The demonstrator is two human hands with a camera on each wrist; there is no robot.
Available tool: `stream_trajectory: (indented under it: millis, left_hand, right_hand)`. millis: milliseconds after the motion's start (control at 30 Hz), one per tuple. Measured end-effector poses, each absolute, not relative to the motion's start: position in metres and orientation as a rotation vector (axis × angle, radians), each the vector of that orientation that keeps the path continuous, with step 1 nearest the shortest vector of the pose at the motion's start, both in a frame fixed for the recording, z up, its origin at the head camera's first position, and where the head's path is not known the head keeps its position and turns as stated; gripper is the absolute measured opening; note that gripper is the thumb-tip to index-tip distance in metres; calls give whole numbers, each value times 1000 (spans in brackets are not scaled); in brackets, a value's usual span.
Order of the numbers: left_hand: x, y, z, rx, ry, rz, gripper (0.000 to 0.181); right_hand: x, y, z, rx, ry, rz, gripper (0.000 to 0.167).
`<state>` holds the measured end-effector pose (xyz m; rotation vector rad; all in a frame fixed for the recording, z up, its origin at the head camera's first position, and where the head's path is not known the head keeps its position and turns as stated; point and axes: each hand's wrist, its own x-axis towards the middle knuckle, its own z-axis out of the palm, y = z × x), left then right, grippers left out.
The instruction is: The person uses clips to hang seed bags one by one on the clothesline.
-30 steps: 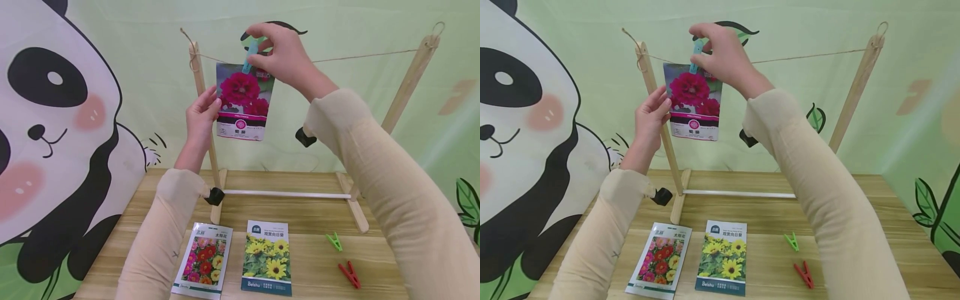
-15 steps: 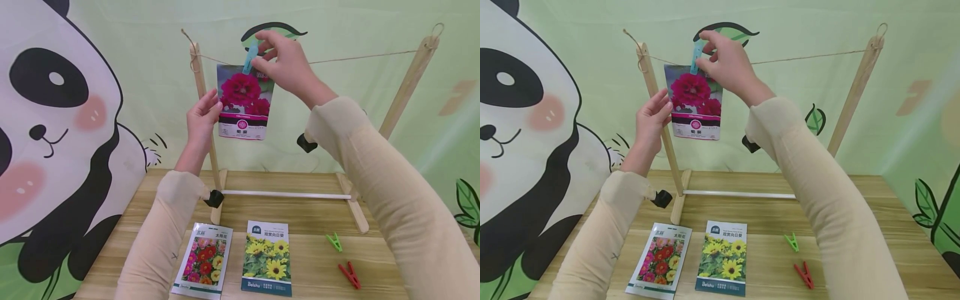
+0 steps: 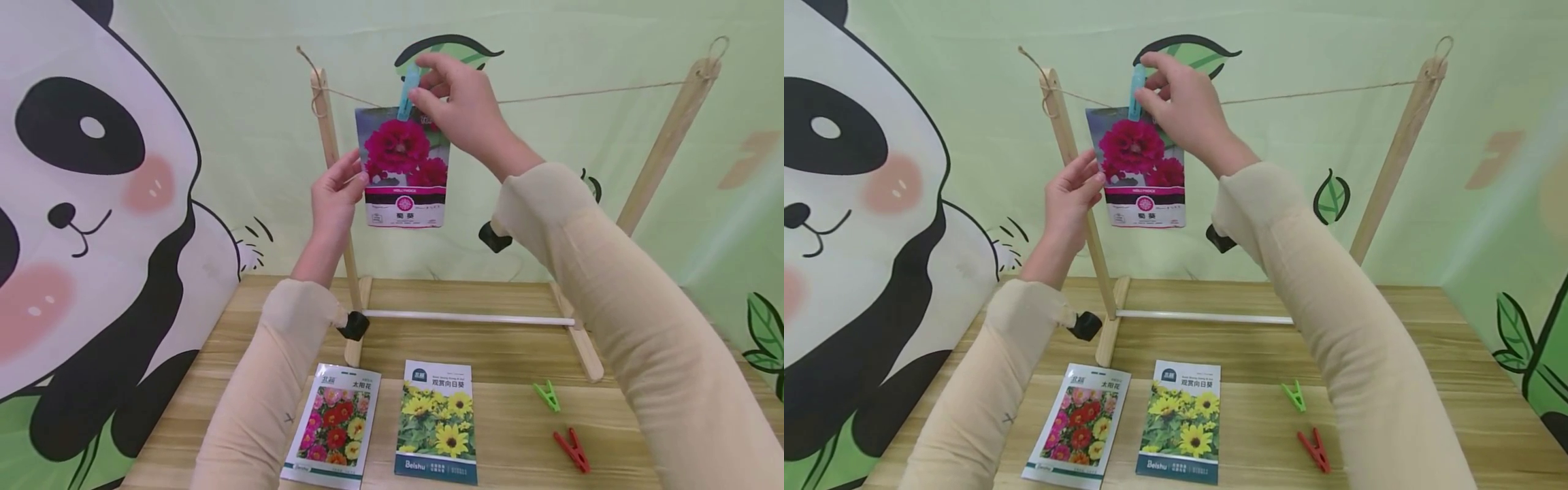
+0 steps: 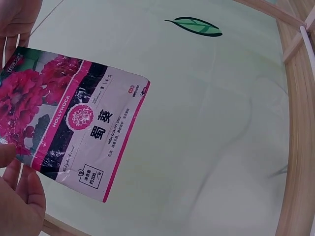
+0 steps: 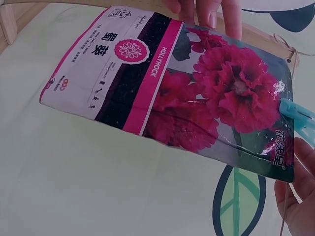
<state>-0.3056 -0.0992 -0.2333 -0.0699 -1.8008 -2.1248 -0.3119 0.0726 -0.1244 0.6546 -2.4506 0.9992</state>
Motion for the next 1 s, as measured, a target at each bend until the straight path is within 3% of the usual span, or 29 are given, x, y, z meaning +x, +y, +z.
stream_trajectory:
  millis: [1000]
  left_hand:
    - [-303, -93, -232, -16, -1749, -2082, 33]
  right_hand:
    - [-310, 61, -115, 599, -2490, 930, 41]
